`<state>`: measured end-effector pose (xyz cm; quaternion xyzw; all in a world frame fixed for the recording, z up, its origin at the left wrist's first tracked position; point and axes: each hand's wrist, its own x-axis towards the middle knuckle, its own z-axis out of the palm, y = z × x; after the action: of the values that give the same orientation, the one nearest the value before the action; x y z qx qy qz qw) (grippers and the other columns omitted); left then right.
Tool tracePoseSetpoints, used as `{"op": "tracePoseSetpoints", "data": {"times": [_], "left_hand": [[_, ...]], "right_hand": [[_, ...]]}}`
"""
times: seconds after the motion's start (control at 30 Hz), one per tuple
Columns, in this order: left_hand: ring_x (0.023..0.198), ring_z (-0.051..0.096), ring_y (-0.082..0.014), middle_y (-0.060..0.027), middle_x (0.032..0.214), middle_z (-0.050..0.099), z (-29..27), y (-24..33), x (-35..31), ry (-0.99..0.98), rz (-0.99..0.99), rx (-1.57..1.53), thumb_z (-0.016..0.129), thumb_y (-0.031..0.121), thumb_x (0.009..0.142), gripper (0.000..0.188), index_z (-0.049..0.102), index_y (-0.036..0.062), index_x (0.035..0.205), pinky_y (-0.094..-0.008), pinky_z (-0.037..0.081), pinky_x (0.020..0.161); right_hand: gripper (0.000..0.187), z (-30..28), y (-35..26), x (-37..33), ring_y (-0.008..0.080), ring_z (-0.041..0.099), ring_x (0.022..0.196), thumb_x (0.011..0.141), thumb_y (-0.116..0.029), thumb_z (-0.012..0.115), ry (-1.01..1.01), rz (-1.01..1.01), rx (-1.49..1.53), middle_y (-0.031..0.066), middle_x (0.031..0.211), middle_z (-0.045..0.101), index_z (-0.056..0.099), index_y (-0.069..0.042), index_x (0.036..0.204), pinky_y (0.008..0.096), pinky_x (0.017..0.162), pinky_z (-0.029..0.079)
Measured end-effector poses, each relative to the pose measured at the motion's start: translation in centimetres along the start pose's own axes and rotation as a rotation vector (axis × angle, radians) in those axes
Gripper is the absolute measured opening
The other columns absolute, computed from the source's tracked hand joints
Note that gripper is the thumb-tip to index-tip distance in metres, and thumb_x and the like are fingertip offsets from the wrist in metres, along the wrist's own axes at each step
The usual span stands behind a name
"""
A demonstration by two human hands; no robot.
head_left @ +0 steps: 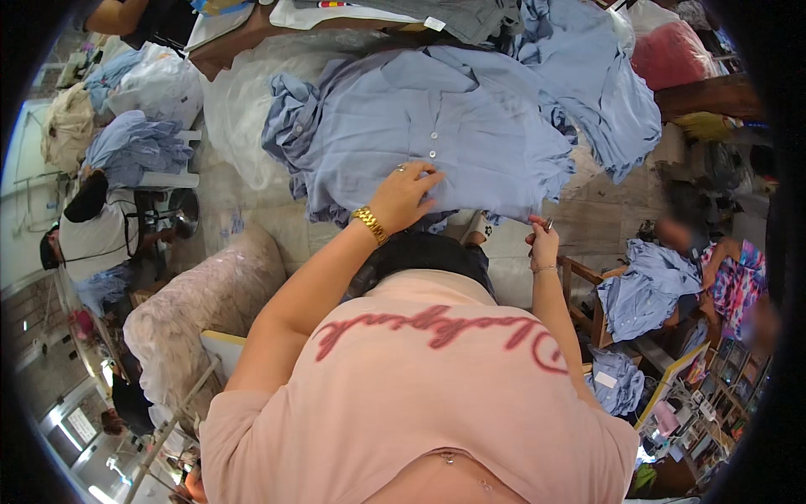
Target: The person buttons blue collared shirts and snips loose threads from the buttons using shears.
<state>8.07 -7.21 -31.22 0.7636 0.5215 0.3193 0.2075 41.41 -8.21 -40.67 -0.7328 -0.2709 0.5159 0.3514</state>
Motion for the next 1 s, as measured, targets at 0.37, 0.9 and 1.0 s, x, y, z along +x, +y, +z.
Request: {"op": "tracePoseSetpoints", "data": {"times": [0.37, 0.9, 1.0], "left_hand": [[0.066, 0.056, -0.0192, -0.0098, 0.074, 0.058, -2.2, -0.1, -2.9, 0.179, -0.562, -0.427, 0.056, 0.01, 0.079, 0.009, 0.06, 0.002, 0.08, -0.0262, 0.045, 0.06], [0.058, 0.056, -0.0201, -0.0094, 0.068, 0.059, 0.1, -0.3, 1.1, -0.096, -0.426, -0.111, 0.062, 0.018, 0.072, 0.017, 0.06, 0.0009, 0.075, -0.0295, 0.044, 0.056], [0.057, 0.056, -0.0196, -0.0104, 0.068, 0.06, -0.3, 0.0, 0.6, -0.09, -0.495, -0.203, 0.061, 0.017, 0.072, 0.016, 0.061, 0.0008, 0.074, -0.0289, 0.044, 0.054]], "right_hand": [[0.017, -0.6, 2.2, 1.1, 0.0084, 0.052, 0.057, 0.086, -0.013, 0.046, 0.101, -0.15, 0.063, 0.0026, 0.072, 0.055, 0.055, -0.003, 0.098, 0.0222, 0.052, 0.042], [0.03, 8.4, -4.2, -5.3, 0.0136, 0.049, 0.067, 0.078, -0.015, 0.059, -0.353, -0.515, -0.244, 0.0062, 0.078, 0.055, 0.049, -0.002, 0.103, 0.0255, 0.061, 0.041], [0.03, 9.6, -5.7, -6.9, 0.022, 0.054, 0.069, 0.076, -0.015, 0.06, -0.336, -0.699, -0.454, 0.0104, 0.082, 0.055, 0.049, -0.003, 0.101, 0.0296, 0.062, 0.044]]}}
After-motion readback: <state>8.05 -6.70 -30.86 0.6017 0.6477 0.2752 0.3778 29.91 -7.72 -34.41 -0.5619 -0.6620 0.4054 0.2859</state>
